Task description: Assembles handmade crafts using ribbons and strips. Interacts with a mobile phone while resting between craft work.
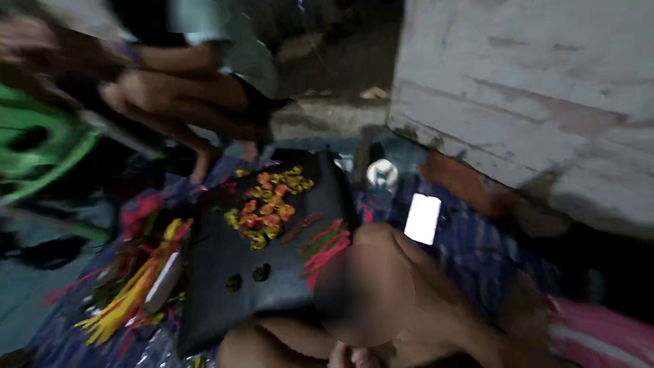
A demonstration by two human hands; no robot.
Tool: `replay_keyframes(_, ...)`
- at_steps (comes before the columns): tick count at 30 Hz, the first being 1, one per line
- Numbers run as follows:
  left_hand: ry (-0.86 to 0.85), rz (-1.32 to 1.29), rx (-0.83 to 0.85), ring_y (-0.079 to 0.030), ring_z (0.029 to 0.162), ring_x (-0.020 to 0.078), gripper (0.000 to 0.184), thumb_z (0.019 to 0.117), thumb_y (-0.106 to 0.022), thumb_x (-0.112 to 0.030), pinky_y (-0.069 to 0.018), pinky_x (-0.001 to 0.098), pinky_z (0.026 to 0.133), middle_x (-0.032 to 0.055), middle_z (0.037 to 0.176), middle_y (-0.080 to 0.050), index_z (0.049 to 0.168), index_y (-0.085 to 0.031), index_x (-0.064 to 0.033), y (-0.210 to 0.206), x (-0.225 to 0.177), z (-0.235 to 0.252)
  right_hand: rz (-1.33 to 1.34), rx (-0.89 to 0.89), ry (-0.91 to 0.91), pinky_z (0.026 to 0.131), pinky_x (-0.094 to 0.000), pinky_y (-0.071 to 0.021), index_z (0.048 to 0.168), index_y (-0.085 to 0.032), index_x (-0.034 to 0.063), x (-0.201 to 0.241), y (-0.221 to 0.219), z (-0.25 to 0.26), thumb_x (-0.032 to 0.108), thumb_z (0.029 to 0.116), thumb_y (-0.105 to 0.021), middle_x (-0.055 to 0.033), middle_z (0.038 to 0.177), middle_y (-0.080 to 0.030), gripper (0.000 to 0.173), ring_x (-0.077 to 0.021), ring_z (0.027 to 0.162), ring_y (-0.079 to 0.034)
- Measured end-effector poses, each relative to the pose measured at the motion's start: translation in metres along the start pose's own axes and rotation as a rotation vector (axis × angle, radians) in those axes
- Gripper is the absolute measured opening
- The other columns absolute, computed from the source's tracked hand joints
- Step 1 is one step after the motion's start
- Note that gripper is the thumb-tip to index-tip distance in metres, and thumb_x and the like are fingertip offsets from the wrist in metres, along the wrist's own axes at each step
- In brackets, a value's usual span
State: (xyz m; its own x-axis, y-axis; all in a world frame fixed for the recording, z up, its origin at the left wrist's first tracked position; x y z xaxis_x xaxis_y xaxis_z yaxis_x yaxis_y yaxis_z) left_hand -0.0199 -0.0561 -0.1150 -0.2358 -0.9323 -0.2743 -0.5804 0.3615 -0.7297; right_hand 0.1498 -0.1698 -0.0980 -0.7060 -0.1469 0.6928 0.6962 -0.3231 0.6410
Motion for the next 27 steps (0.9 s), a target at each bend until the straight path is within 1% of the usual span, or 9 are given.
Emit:
replay_keyframes(2, -0.069, 0.097, -0.019, -0.047, 0.046, -0.0041, 0.050, 0.1094, -0.028, -0.029, -0.0417, 0.0121, 0.044, -0.0136, 0.059, -0.053, 0.072, -0.062, -0.0237, -0.001, 0.007, 0.003, -0.009, 0.073, -0.050, 0.066, -0.0404, -0.0583, 0.085, -0.075, 0.0053, 0.002, 0.006, 0.001, 0.017, 0.0952, -0.068, -0.0093, 0.083, -0.071, 0.017, -0.0231, 0.072, -0.070)
replay_keyframes(5, -0.556, 0.716, -0.309, -0.051, 0.053, -0.0083, 0.037, 0.1059, -0.044, -0.009, -0.0442, 0.0110, 0.053, -0.0151, 0.062, -0.060, 0.077, -0.066, -0.0160, -0.006, 0.011, -0.001, 0.056, 0.117, -0.142, 0.067, -0.0435, -0.0575, 0.085, -0.075, 0.0019, 0.003, 0.009, 0.001, 0.014, 0.0957, -0.067, -0.0130, 0.084, -0.071, 0.018, -0.0267, 0.074, -0.070)
replay_keyframes(8, -0.985, 1.394, -0.406, -0.060, 0.068, -0.0026, 0.014, 0.0903, -0.072, -0.008, -0.0519, 0.0131, 0.066, 0.0045, 0.080, -0.068, 0.088, -0.072, 0.0050, -0.005, -0.003, -0.007, 0.218, 0.132, -0.280, 0.072, -0.0433, -0.0560, 0.086, -0.073, -0.0049, 0.007, 0.013, 0.001, 0.008, 0.0956, -0.064, -0.0186, 0.083, -0.070, 0.019, -0.0305, 0.078, -0.069)
replay_keyframes(11, -1.152, 1.815, -0.388, -0.063, 0.066, 0.0125, 0.021, 0.0916, -0.073, -0.020, -0.0516, 0.0208, 0.062, 0.0141, 0.081, -0.068, 0.091, -0.075, 0.0009, -0.008, -0.014, -0.008, 0.270, 0.205, -0.371, 0.075, -0.0466, -0.0546, 0.089, -0.073, -0.0061, 0.007, 0.018, 0.002, 0.007, 0.0965, -0.063, -0.0199, 0.084, -0.070, 0.019, -0.0328, 0.081, -0.069)
replay_keyframes(19, -1.275, 2.062, -0.251, -0.068, 0.102, 0.0224, 0.008, 0.0954, -0.069, -0.017, -0.0528, 0.0273, 0.089, 0.0117, 0.104, -0.073, 0.096, -0.075, -0.0119, -0.019, -0.020, -0.007, 0.320, 0.258, -0.407, 0.074, -0.0453, -0.0538, 0.092, -0.075, -0.0034, -0.003, 0.032, 0.000, 0.008, 0.0962, -0.063, -0.0176, 0.084, -0.071, 0.017, -0.0297, 0.080, -0.069)
replay_keyframes(21, -1.289, 2.079, -0.235, -0.069, 0.098, 0.0199, 0.011, 0.0980, -0.065, -0.018, -0.0505, 0.0313, 0.085, 0.0074, 0.099, -0.075, 0.095, -0.073, -0.0115, -0.019, -0.019, -0.002, 0.318, 0.267, -0.405, 0.075, -0.0454, -0.0531, 0.092, -0.076, -0.0034, -0.004, 0.037, -0.001, 0.009, 0.0968, -0.063, -0.0176, 0.084, -0.071, 0.018, -0.0300, 0.080, -0.068)
replay_keyframes(23, -1.152, 1.907, -0.218, -0.069, 0.087, 0.0140, 0.014, 0.0965, -0.066, -0.016, -0.0505, 0.0282, 0.082, 0.0060, 0.089, -0.075, 0.093, -0.074, -0.0058, -0.019, -0.016, 0.000, 0.273, 0.251, -0.345, 0.073, -0.0468, -0.0529, 0.089, -0.075, -0.0022, -0.007, 0.038, -0.005, 0.010, 0.0976, -0.063, -0.0166, 0.081, -0.070, 0.019, -0.0304, 0.078, -0.068)
replay_keyframes(25, -0.823, 1.449, -0.162, -0.068, 0.082, 0.0000, 0.008, 0.0956, -0.067, -0.009, -0.0545, 0.0154, 0.078, -0.0016, 0.088, -0.075, 0.098, -0.073, -0.0040, -0.020, -0.014, -0.001, 0.224, 0.169, -0.227, 0.066, -0.0439, -0.0526, 0.084, -0.075, -0.0001, -0.012, 0.036, -0.009, 0.009, 0.0954, -0.065, -0.0139, 0.076, -0.068, 0.018, -0.0282, 0.071, -0.067)
replay_keyframes(27, -0.440, 0.971, -0.117, -0.070, 0.069, -0.0006, 0.019, 0.0948, -0.061, 0.003, -0.0586, 0.0168, 0.065, -0.0065, 0.082, -0.077, 0.098, -0.073, -0.0106, -0.026, -0.017, -0.002, 0.213, 0.085, -0.114, 0.061, -0.0399, -0.0528, 0.081, -0.075, 0.0006, -0.014, 0.034, -0.012, 0.008, 0.0924, -0.068, -0.0124, 0.074, -0.068, 0.015, -0.0257, 0.067, -0.067)
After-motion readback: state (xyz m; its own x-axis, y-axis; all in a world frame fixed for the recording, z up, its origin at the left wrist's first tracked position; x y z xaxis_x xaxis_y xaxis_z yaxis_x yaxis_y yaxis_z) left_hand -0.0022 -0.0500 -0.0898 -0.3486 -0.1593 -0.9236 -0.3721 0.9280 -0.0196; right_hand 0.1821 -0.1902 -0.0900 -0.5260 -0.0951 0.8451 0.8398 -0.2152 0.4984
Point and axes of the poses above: each hand's wrist, its own z-axis towards the middle knuckle, its own y-axis out of the back of the hand, x = y × z, the point moved 1 cm from there along z, towards the middle knuckle
